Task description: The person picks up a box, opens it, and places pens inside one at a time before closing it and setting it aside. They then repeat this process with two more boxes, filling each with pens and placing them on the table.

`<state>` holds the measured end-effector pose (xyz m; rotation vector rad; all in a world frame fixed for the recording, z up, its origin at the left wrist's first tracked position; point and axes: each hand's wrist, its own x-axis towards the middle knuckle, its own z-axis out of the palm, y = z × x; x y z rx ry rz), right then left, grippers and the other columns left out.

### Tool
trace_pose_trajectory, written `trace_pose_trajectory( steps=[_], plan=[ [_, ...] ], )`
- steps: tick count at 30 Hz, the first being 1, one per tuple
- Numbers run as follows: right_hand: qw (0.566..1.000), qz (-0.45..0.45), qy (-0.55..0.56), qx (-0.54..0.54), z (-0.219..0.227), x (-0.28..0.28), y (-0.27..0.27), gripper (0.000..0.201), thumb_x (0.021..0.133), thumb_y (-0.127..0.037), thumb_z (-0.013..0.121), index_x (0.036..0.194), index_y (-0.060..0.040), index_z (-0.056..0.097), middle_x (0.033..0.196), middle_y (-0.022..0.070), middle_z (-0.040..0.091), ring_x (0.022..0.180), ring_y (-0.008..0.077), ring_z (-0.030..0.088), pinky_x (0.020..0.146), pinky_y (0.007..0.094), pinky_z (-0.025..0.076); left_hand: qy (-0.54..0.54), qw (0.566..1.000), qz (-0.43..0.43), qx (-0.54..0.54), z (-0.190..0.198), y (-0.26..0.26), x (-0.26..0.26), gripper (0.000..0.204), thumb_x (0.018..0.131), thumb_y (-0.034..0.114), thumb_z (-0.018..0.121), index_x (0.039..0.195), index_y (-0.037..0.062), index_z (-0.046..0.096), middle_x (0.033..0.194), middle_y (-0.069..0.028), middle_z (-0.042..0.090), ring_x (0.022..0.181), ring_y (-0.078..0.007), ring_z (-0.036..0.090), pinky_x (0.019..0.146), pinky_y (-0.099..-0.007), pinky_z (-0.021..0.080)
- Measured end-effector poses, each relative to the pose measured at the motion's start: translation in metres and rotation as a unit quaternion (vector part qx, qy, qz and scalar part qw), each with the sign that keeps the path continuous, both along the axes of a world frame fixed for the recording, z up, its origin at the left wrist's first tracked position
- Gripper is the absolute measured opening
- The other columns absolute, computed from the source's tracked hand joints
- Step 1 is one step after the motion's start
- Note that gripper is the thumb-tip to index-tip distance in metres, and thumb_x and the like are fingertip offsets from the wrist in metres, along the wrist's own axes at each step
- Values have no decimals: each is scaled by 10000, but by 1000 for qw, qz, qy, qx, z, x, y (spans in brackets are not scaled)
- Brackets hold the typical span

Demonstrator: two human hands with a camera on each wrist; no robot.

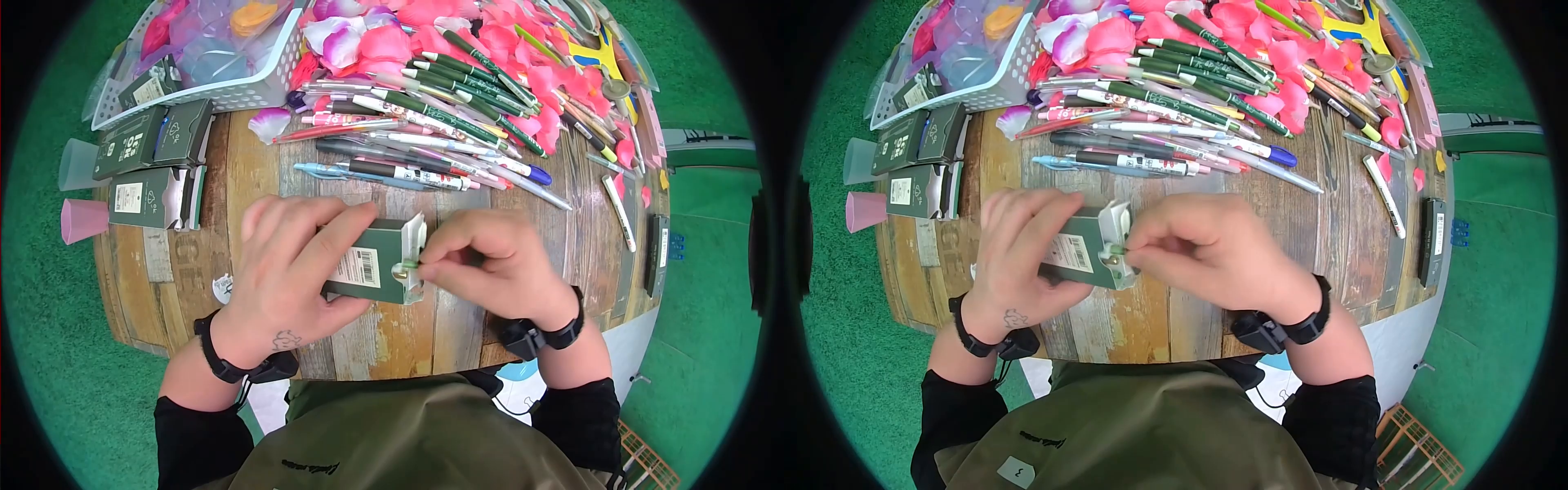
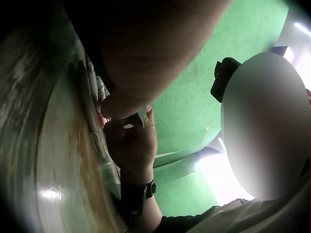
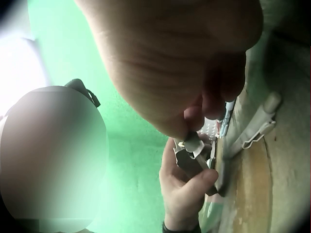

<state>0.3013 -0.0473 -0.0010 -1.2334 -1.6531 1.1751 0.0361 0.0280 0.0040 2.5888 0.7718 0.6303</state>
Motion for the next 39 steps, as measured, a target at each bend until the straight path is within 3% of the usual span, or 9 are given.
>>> trace_pose_trajectory(
  steps=[4,10,11,17,23,26,31,36,39],
  plan=[
    [999,-50,14,7,4,4,1,82,907,-75,824,931,-74,746,823,-13,696,686,57,610,601,247,471,4,1000,2,5,0,1,0,785,612,206,883,1353,84,656,1198,-95,651,1052,-322,626,965,-472,434],
    [920,-364,-88,114,-14,47,18,103,963,-72,762,1062,-46,762,922,20,722,781,66,614,711,239,483,-12,1000,13,2,-1,2,-2,780,615,229,883,1353,101,662,1198,-80,648,1054,-306,630,953,-469,433],
    [914,-363,-157,91,-10,55,20,169,953,-113,762,1104,-37,763,962,69,742,869,163,667,797,300,513,-12,1000,12,3,-1,2,-1,778,616,228,882,1352,101,662,1198,-80,649,1056,-306,630,954,-470,433],
    [859,-299,-397,122,-9,59,21,254,933,-196,748,1130,-36,762,1055,171,723,1064,391,637,956,468,493,-12,1000,17,-1,0,2,-2,775,620,224,880,1352,98,661,1194,-80,651,1063,-306,630,964,-469,433],
    [847,-291,-439,73,-10,60,21,269,943,-208,744,1154,-41,756,1058,185,707,1032,406,626,958,472,493,-13,1000,21,-3,0,2,-2,765,625,218,876,1348,88,661,1190,-85,653,1058,-311,628,966,-466,431],
    [858,-304,-408,63,-5,60,21,283,975,-228,742,1161,-15,748,1069,154,730,1033,319,666,946,414,508,-13,1000,22,-4,1,2,-1,761,631,218,876,1348,83,662,1189,-89,654,1054,-315,628,964,-465,431],
    [977,-206,58,-10,8,49,-2,301,1033,-211,711,1229,16,733,1185,70,748,1094,141,670,913,325,519,-11,999,29,-6,1,3,-2,759,640,225,880,1352,79,661,1194,-95,657,1051,-320,630,966,-465,431],
    [997,61,44,31,21,35,2,303,942,-112,779,1224,-3,756,1084,120,787,965,219,745,865,337,556,-12,1000,27,-9,0,4,-1,758,646,232,885,1353,76,658,1199,-96,659,1044,-322,631,967,-464,430],
    [997,66,-44,20,23,27,6,285,894,-63,786,1171,1,772,1008,145,790,887,251,759,804,334,570,-14,999,28,-6,-1,5,-1,757,648,231,888,1352,74,657,1193,-96,661,1042,-322,631,964,-462,431]
  ],
)
